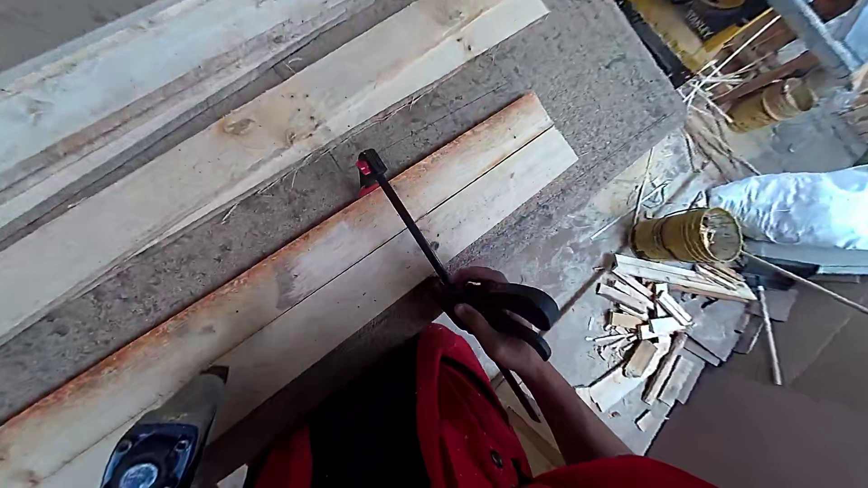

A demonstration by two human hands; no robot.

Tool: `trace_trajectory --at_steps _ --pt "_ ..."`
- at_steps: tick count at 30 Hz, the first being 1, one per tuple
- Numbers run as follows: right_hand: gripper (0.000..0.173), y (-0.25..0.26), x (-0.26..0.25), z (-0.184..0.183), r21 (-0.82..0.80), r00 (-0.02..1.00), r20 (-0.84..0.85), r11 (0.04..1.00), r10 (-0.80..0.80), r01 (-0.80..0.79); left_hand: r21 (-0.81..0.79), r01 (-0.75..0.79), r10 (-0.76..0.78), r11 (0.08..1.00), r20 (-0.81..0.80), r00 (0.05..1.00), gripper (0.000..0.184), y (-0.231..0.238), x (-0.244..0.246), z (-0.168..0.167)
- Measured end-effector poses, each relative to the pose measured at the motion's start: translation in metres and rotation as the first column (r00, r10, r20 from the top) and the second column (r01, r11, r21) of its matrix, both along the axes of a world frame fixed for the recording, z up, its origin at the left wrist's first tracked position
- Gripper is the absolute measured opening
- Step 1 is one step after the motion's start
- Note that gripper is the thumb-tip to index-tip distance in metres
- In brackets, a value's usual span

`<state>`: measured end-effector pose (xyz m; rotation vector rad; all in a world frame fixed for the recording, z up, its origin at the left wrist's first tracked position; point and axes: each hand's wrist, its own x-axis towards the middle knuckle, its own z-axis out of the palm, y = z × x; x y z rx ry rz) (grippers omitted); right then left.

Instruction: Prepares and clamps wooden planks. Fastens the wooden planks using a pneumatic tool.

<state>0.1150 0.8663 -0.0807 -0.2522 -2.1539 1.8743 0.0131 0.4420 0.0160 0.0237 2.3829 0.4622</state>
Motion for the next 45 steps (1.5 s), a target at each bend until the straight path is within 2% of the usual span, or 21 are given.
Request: trace_trajectory --at_steps 2,4,5,7,9,10,14,17,18,20,21,23,25,27,32,33,35,37,38,41,45 --pt "0.08 0.016 0.004 -0.001 0.078 0.994 -0.076 0.994 0.082 -0.076 0.019 -0.005 0.005 1.0 0.026 1.0 0.061 0.023 0.0 0.009" --pt "0.096 0.027 0.002 0.002 0.041 0.982 -0.145 0.993 0.119 -0.114 0.004 -0.018 0.018 1.0 0.002 1.0 0.059 0.035 0.004 0.019" --pt "0.091 0.029 0.001 0.002 -0.011 0.975 -0.178 0.991 0.13 -0.134 -0.008 -0.004 0.004 1.0 -0.011 1.0 0.059 0.039 0.005 0.023" --pt "0.055 0.023 -0.008 0.006 -0.117 0.969 -0.237 0.987 0.075 -0.105 -0.036 0.028 -0.029 0.999 -0.013 0.999 0.06 0.043 0.006 0.023" --pt "0.023 0.017 -0.021 0.015 -0.143 0.972 -0.235 0.99 -0.016 -0.018 -0.043 0.036 -0.036 0.998 0.003 0.999 0.061 0.043 0.004 0.02" --pt "0.017 0.014 -0.028 0.02 -0.122 0.972 -0.232 0.992 -0.049 0.021 -0.036 0.034 -0.033 0.999 0.018 0.999 0.062 0.043 0.002 0.019" --pt "0.024 0.01 -0.046 0.03 -0.081 0.97 -0.216 0.992 -0.109 0.093 -0.006 0.026 -0.026 1.0 0.064 0.998 0.062 0.037 -0.006 0.018" --pt "0.02 0.013 -0.038 0.03 -0.105 0.975 -0.21 0.993 -0.07 0.049 0.015 0.045 -0.046 0.999 0.055 0.997 0.059 0.029 -0.004 0.011" --pt "0.03 0.016 -0.031 0.029 -0.081 0.982 -0.188 0.997 -0.014 -0.001 0.017 0.053 -0.054 0.998 0.06 0.997 0.059 0.026 -0.004 0.008" --pt "0.066 0.026 -0.015 0.021 0.03 0.984 -0.09 0.988 0.155 -0.153 0.014 0.096 -0.097 0.995 0.049 0.994 0.062 0.019 -0.002 0.0" --pt "0.076 0.028 -0.01 0.015 0.1 0.976 -0.041 0.973 0.213 -0.208 0.014 0.121 -0.121 0.993 0.04 0.992 0.062 0.014 0.0 -0.004" --pt "0.069 0.025 -0.01 0.003 0.225 0.973 -0.031 0.95 0.229 -0.217 0.035 0.145 -0.146 0.989 0.025 0.989 0.061 0.007 0.0 -0.011" --pt "0.042 0.016 -0.021 0.005 0.356 0.98 -0.054 0.92 0.193 -0.162 0.066 0.145 -0.147 0.987 0.02 0.989 0.057 0.003 -0.003 -0.015" --pt "0.029 0.01 -0.029 0.012 0.427 0.989 -0.044 0.897 0.144 -0.112 0.096 0.158 -0.161 0.983 0.02 0.987 0.053 0.001 -0.006 -0.015" --pt "0.023 0.028 -0.029 0.012 0.251 0.999 -0.037 0.968 0.018 -0.008 0.061 0.145 -0.152 0.987 0.128 0.98 0.056 0.02 -0.017 -0.017" --pt "0.028 0.034 -0.027 0.015 0.241 1.0 -0.024 0.97 0.013 -0.007 0.047 0.139 -0.144 0.989 0.125 0.982 0.054 0.019 -0.015 -0.015" --pt "0.056 0.04 -0.018 0.024 0.251 0.999 -0.016 0.967 0.037 -0.032 0.007 0.158 -0.158 0.987 0.065 0.985 0.052 0.007 -0.007 -0.012" --pt "0.069 0.035 -0.013 0.034 0.123 0.996 -0.065 0.991 0.056 -0.048 -0.018 0.142 -0.14 0.99 0.074 0.987 0.055 0.009 -0.008 -0.006" --pt "0.065 0.03 -0.016 0.04 0.036 0.994 -0.092 0.997 0.066 -0.063 -0.027 0.135 -0.132 0.99 0.09 0.987 0.055 0.013 -0.011 -0.002" --pt "0.027 0.018 -0.039 0.044 -0.081 0.986 -0.165 0.996 0.03 -0.044 -0.056 0.133 -0.124 0.989 0.147 0.981 0.053 0.029 -0.026 0.011" --pt "0.028 0.011 -0.053 0.043 -0.093 0.973 -0.216 0.993 -0.086 0.067 -0.043 0.183 -0.174 0.982 0.157 0.972 0.056 0.046 -0.044 0.024"
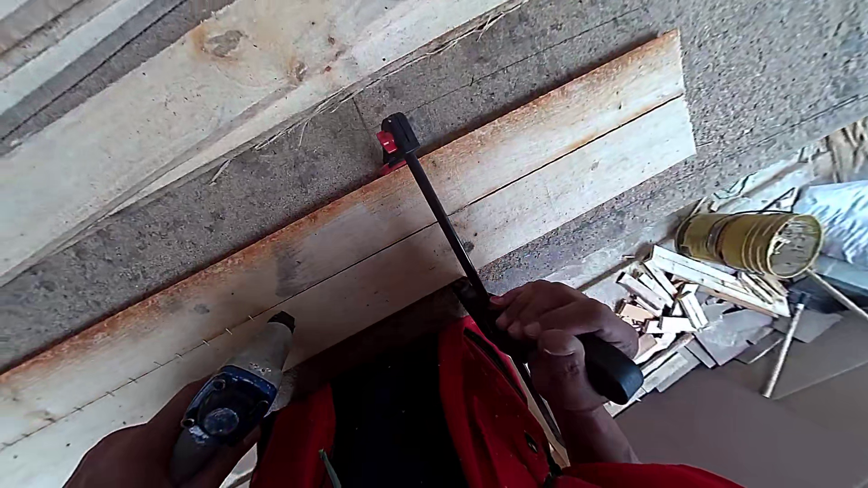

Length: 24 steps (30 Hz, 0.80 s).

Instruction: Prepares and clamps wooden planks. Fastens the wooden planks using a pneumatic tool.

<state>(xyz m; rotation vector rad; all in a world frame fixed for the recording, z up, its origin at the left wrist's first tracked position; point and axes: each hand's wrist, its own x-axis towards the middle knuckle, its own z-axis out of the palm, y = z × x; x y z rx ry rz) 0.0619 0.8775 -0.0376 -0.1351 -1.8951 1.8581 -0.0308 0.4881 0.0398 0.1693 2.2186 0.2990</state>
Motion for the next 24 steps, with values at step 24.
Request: trace_trajectory --at_steps 24 --pt "0.058 -0.004 0.025 0.014 -0.04 0.989 0.097 0.993 0.111 -0.108 0.226 -0.214 0.226 0.95 -0.026 0.974 0.039 0.006 -0.053 -0.021"
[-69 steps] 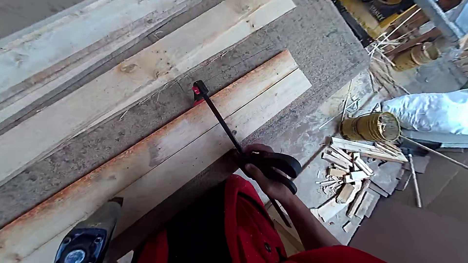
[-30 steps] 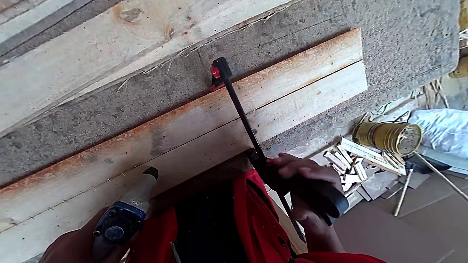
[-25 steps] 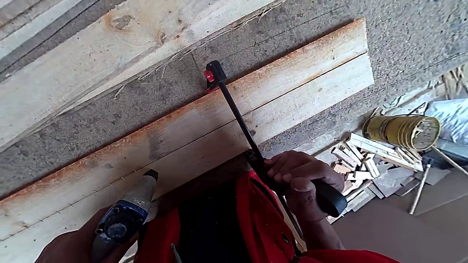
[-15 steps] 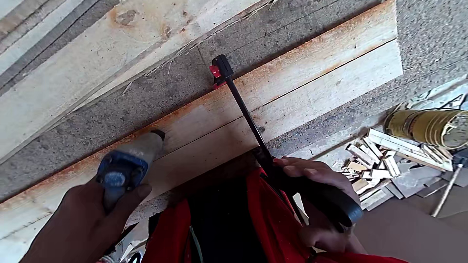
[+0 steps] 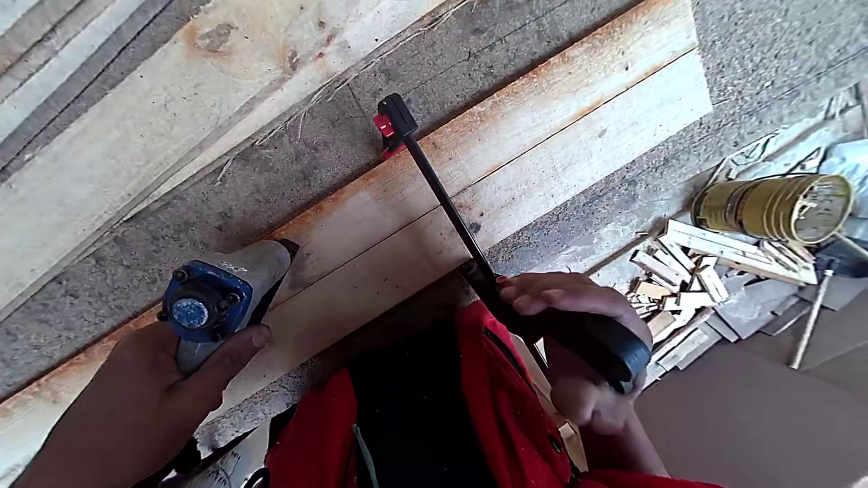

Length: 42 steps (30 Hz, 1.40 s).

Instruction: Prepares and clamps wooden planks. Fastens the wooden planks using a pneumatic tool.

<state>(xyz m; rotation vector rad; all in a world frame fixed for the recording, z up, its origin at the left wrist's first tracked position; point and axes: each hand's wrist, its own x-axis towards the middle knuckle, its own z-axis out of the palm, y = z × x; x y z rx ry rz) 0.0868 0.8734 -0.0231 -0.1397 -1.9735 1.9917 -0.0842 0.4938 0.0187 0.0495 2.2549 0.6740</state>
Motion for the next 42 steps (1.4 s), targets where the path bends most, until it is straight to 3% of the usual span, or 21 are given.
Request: trace_trajectory --at_steps 2,3,6,7,12,15,20,21,24,25,28,30,38,42 --pt "0.078 0.006 0.007 0.004 0.028 0.997 0.03 0.997 0.073 -0.074 -0.017 0.025 -0.025 1.0 -0.031 0.999 0.041 0.002 0.003 -0.001" --pt "0.074 0.005 0.004 0.005 0.024 0.997 0.016 0.997 0.069 -0.07 -0.025 0.043 -0.044 0.999 -0.048 0.998 0.042 0.004 0.004 -0.001" --pt "0.033 0.0 -0.014 -0.002 -0.036 0.994 -0.096 0.998 -0.052 0.049 -0.032 0.087 -0.09 0.996 -0.08 0.993 0.044 0.004 0.003 -0.001" --pt "0.029 0.0 -0.017 -0.006 -0.055 0.989 -0.125 0.996 -0.081 0.075 -0.026 0.111 -0.113 0.994 -0.108 0.988 0.046 0.004 0.006 -0.002" --pt "0.029 -0.007 -0.026 -0.013 -0.121 0.957 -0.198 0.974 -0.213 0.191 0.117 0.416 -0.381 0.902 -0.239 0.893 0.067 0.027 0.027 0.008" --pt "0.032 -0.012 -0.033 -0.013 -0.162 0.939 -0.215 0.958 -0.267 0.235 0.02 0.53 -0.512 0.848 -0.233 0.827 0.067 0.052 0.036 0.0" --pt "0.025 -0.01 -0.025 -0.009 -0.104 0.963 -0.138 0.971 -0.229 0.216 -0.045 0.532 -0.531 0.845 -0.179 0.828 0.065 0.059 0.034 0.001" --pt "0.031 -0.007 -0.018 -0.006 -0.079 0.981 -0.09 0.983 -0.175 0.168 -0.02 0.519 -0.514 0.854 -0.174 0.84 0.064 0.058 0.033 0.0" --pt "0.074 0.006 -0.001 0.002 -0.027 1.0 0.027 1.0 0.001 0.0 0.03 0.498 -0.485 0.867 -0.177 0.856 0.061 0.055 0.032 -0.005" --pt "0.076 0.008 -0.001 0.004 -0.016 0.999 0.029 0.999 0.031 -0.031 0.032 0.496 -0.483 0.868 -0.183 0.856 0.061 0.053 0.034 -0.006" --pt "0.043 0.006 -0.013 -0.002 -0.085 0.998 -0.061 0.996 -0.029 0.024 0.036 0.504 -0.49 0.863 -0.186 0.852 0.068 0.051 0.037 -0.007" --pt "0.03 0.006 -0.018 -0.011 -0.128 0.99 -0.13 0.991 -0.06 0.043 0.02 0.504 -0.495 0.864 -0.158 0.855 0.07 0.052 0.036 -0.005" --pt "0.035 -0.008 -0.032 -0.011 -0.189 0.968 -0.167 0.969 -0.188 0.156 0.001 0.511 -0.505 0.86 -0.151 0.85 0.064 0.048 0.037 -0.005" --pt "0.029 -0.006 -0.025 -0.008 -0.098 0.982 -0.099 0.984 -0.159 0.149 -0.016 0.51 -0.506 0.86 -0.15 0.849 0.064 0.052 0.04 -0.003"
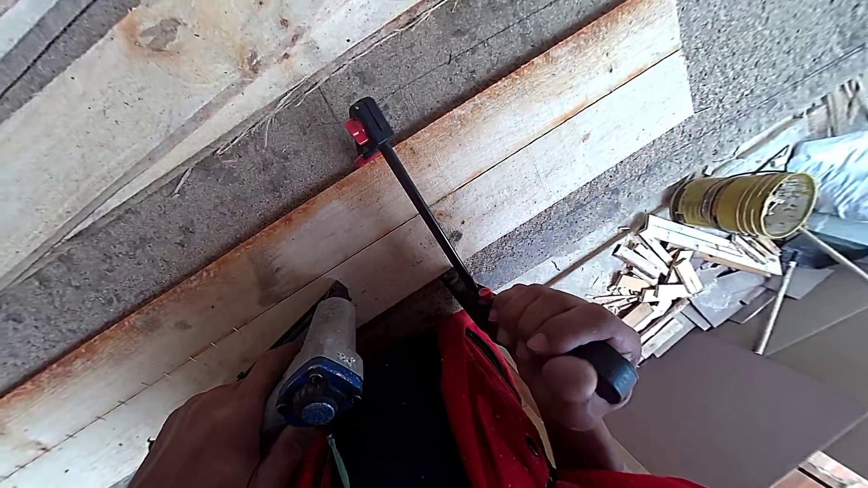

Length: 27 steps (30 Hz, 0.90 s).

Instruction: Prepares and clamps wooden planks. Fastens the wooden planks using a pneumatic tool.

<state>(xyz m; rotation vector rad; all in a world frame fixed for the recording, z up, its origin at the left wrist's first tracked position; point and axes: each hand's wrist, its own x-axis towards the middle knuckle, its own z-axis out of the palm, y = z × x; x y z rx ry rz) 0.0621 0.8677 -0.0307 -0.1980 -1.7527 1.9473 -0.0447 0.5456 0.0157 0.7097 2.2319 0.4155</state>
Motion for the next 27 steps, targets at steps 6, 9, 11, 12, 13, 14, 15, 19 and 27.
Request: trace_trajectory --at_steps 6,9,11,12,13,14,15,19,27 --pt "0.059 0.028 0.024 0.001 0.16 0.947 0.209 0.947 0.242 -0.277 -0.028 -0.055 0.053 0.998 -0.084 0.995 0.055 0.007 0.018 -0.014" --pt "0.03 0.025 0.002 0.003 0.283 0.978 0.116 0.938 0.173 -0.2 -0.015 -0.02 0.019 1.0 -0.06 0.998 0.051 0.012 0.013 -0.005" --pt "0.025 0.024 -0.003 0.002 0.267 0.984 0.086 0.948 0.154 -0.172 -0.027 -0.011 0.011 1.0 -0.002 1.0 0.055 0.025 0.003 0.015" --pt "0.024 0.023 -0.004 0.002 0.267 0.986 0.086 0.95 0.146 -0.164 -0.036 -0.016 0.017 0.999 0.012 1.0 0.056 0.027 0.001 0.018" --pt "0.023 0.023 -0.004 0.003 0.278 0.986 0.097 0.947 0.137 -0.159 -0.041 -0.019 0.02 0.999 0.019 1.0 0.057 0.028 0.001 0.019" --pt "0.022 0.022 -0.005 0.004 0.285 0.987 0.105 0.947 0.125 -0.15 -0.037 -0.018 0.019 0.999 0.015 1.0 0.056 0.029 0.001 0.019" --pt "0.022 0.022 -0.006 0.005 0.29 0.987 0.111 0.946 0.114 -0.142 -0.035 -0.013 0.013 0.999 0.006 1.0 0.056 0.028 0.002 0.017" --pt "0.021 0.019 -0.009 0.006 0.301 0.995 0.085 0.95 0.06 -0.083 -0.043 -0.014 0.013 0.999 -0.031 0.999 0.054 0.023 0.002 0.016" --pt "0.039 0.03 0.008 -0.004 0.349 0.983 0.122 0.922 0.135 -0.17 0.036 -0.072 0.072 0.997 -0.005 0.997 0.034 0.051 -0.036 0.02"
